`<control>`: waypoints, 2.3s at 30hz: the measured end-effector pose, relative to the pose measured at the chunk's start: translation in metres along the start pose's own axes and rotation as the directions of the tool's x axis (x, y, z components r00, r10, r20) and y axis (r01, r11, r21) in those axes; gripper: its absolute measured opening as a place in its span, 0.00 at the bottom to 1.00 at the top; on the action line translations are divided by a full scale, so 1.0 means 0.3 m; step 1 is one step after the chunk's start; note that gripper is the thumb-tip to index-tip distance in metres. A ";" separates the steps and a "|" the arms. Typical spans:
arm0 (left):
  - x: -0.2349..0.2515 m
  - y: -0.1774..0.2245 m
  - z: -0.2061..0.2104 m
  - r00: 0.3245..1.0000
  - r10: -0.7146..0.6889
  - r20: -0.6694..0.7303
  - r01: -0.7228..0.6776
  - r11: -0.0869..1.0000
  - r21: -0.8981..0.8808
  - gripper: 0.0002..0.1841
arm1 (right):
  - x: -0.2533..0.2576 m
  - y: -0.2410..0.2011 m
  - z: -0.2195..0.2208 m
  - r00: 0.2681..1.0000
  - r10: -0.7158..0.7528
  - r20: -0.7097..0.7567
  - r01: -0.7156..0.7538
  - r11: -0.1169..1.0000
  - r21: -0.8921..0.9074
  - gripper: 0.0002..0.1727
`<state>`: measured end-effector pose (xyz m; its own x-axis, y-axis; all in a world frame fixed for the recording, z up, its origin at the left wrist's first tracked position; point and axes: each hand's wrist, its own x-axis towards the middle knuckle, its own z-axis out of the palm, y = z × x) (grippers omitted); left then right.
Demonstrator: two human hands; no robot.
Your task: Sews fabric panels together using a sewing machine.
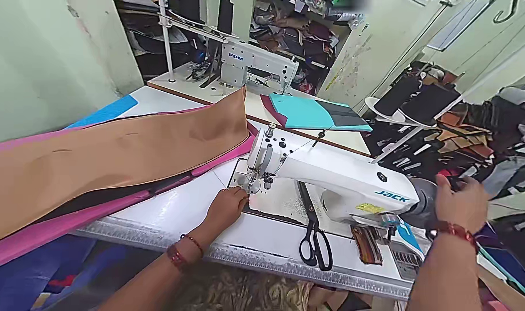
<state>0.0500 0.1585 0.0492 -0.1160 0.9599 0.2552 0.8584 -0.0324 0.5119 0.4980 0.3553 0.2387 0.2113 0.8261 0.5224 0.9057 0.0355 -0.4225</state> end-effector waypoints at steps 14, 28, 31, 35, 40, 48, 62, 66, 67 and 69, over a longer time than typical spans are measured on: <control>-0.023 -0.019 0.008 0.964 0.251 -0.090 -0.263 0.952 -0.160 0.11 | -0.315 0.127 0.205 0.936 0.185 -0.298 -0.124 0.969 0.213 0.26; -0.203 0.162 0.057 0.939 0.342 0.044 -0.334 0.934 -0.128 0.13 | -0.838 -0.626 0.473 0.805 -0.530 0.267 0.285 0.740 0.610 0.13; -0.222 0.132 0.060 0.919 0.392 -0.042 -0.394 0.918 -0.049 0.12 | -0.847 -0.735 0.600 0.713 -0.405 0.571 0.119 0.874 0.471 0.23; -0.193 0.101 0.021 0.948 0.310 -0.076 -0.315 0.947 -0.066 0.06 | -0.842 -0.765 0.645 0.757 -0.288 0.587 -0.034 0.879 0.476 0.14; -0.044 0.043 -0.026 0.998 0.027 -0.050 -0.028 0.999 -0.031 0.17 | -0.924 -0.695 0.549 0.679 -0.322 0.660 -0.268 0.728 0.631 0.08; -0.098 0.038 0.036 0.853 0.476 -0.212 -0.483 0.875 0.022 0.08 | -0.794 -0.726 0.542 0.369 -0.189 0.910 -0.566 0.731 0.381 0.21; 0.095 0.027 -0.120 0.895 -0.085 0.438 0.007 0.985 0.175 0.24 | -0.743 -0.733 0.633 0.663 -0.273 0.697 -0.017 0.925 0.379 0.16; 0.055 -0.043 -0.199 0.963 -0.020 0.267 -0.010 0.994 0.111 0.20 | -0.702 -0.755 0.700 0.540 -0.275 0.795 0.288 0.948 0.133 0.27; 0.042 -0.087 -0.252 0.984 -0.025 0.178 0.002 0.992 0.127 0.18 | -0.677 -0.776 0.669 0.431 -0.194 0.881 0.336 0.941 0.043 0.27; 0.029 -0.239 -0.370 1.000 0.025 0.004 -0.025 0.970 0.240 0.17 | -0.641 -0.820 0.597 0.275 -0.076 0.958 0.435 0.899 -0.054 0.25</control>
<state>-0.0679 0.1383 0.1058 -0.0925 0.9598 0.2650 0.9560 0.0112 0.2930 0.1686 0.2885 0.1095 -0.3628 0.7638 -0.5339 0.9258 0.3608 -0.1129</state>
